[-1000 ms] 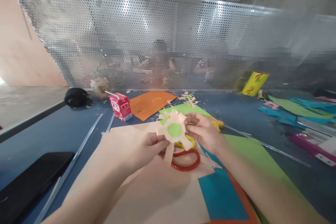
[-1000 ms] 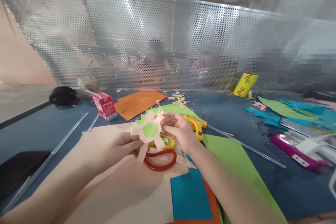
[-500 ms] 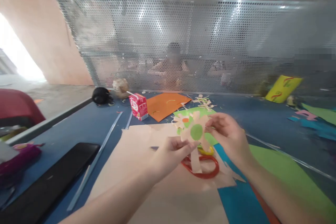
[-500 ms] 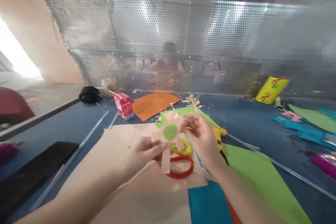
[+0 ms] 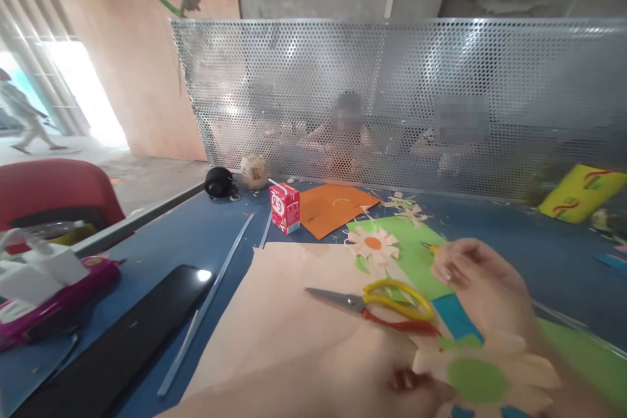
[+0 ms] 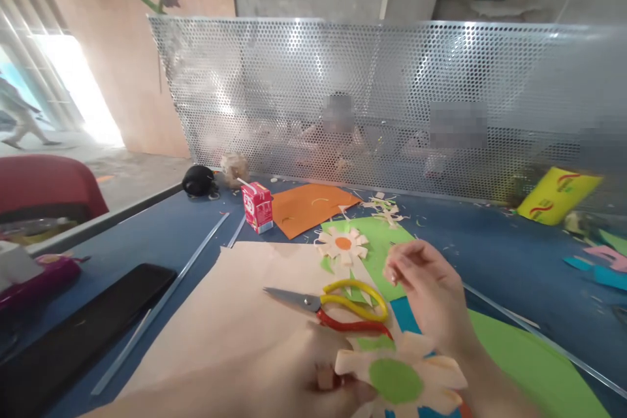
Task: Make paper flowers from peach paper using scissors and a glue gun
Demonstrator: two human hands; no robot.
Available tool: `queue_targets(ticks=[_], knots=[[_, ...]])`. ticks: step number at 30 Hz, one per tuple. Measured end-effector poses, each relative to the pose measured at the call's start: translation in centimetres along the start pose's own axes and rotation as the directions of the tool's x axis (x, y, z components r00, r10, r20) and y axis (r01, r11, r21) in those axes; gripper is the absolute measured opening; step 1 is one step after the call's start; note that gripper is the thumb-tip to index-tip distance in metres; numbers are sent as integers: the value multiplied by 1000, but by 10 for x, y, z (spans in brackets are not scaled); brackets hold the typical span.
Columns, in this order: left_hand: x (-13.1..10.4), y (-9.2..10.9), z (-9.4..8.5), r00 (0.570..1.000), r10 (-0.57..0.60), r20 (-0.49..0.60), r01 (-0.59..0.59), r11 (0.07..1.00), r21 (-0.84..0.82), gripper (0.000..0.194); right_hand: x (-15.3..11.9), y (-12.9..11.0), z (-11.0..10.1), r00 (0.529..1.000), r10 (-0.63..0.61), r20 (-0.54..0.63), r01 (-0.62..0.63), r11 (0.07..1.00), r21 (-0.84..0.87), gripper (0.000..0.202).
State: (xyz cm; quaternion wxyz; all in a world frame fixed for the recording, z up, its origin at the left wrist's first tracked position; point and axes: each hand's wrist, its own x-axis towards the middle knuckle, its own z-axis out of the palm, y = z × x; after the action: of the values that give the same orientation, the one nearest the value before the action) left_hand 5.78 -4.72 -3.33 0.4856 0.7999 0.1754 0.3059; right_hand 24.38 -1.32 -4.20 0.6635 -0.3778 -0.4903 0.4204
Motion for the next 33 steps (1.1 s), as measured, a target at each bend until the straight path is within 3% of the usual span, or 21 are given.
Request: queue_targets(ticks=[3, 6, 8, 10, 13, 17, 20, 24, 28, 33], knots=[[-1, -3, 1, 991, -126, -35, 125, 992, -17, 10, 1, 5, 0, 995, 92, -26, -94, 991, -98, 17], [-2, -9, -1, 959, -254, -128, 250, 967, -51, 21, 1, 6, -1, 976, 211, -58, -216, 972, -96, 30], [-2, -14, -3, 919, -325, -224, 317, 946, -71, 30, 0, 4, -1, 966, 258, -13, -258, 965, -44, 46], [-2, -17, -5, 882, -364, -301, 361, 930, -66, 34, -2, 1, -2, 963, 244, 114, -242, 970, -27, 54], [-1, -15, -6, 889, -330, -318, 347, 938, -4, 33, -11, -2, -2, 945, 217, 245, -172, 966, -192, 50], [0, -7, -5, 926, -243, -287, 269, 962, 53, 27, -23, -1, -1, 915, 346, 210, -238, 879, -412, 32], [-1, -6, -5, 927, -232, -294, 266, 961, 79, 26, -24, 0, -1, 906, 364, 214, -283, 899, -333, 35], [-2, -15, -5, 916, -238, -322, 275, 959, 73, 28, -18, -1, 0, 913, 308, 269, -232, 932, -279, 31], [0, -28, -5, 878, -298, -373, 309, 951, -34, 28, -15, -2, 5, 914, 277, 296, -187, 936, -298, 25], [5, -37, -10, 835, -346, -428, 282, 937, -207, 24, -11, -4, 7, 916, 304, 263, -218, 925, -310, 16]])
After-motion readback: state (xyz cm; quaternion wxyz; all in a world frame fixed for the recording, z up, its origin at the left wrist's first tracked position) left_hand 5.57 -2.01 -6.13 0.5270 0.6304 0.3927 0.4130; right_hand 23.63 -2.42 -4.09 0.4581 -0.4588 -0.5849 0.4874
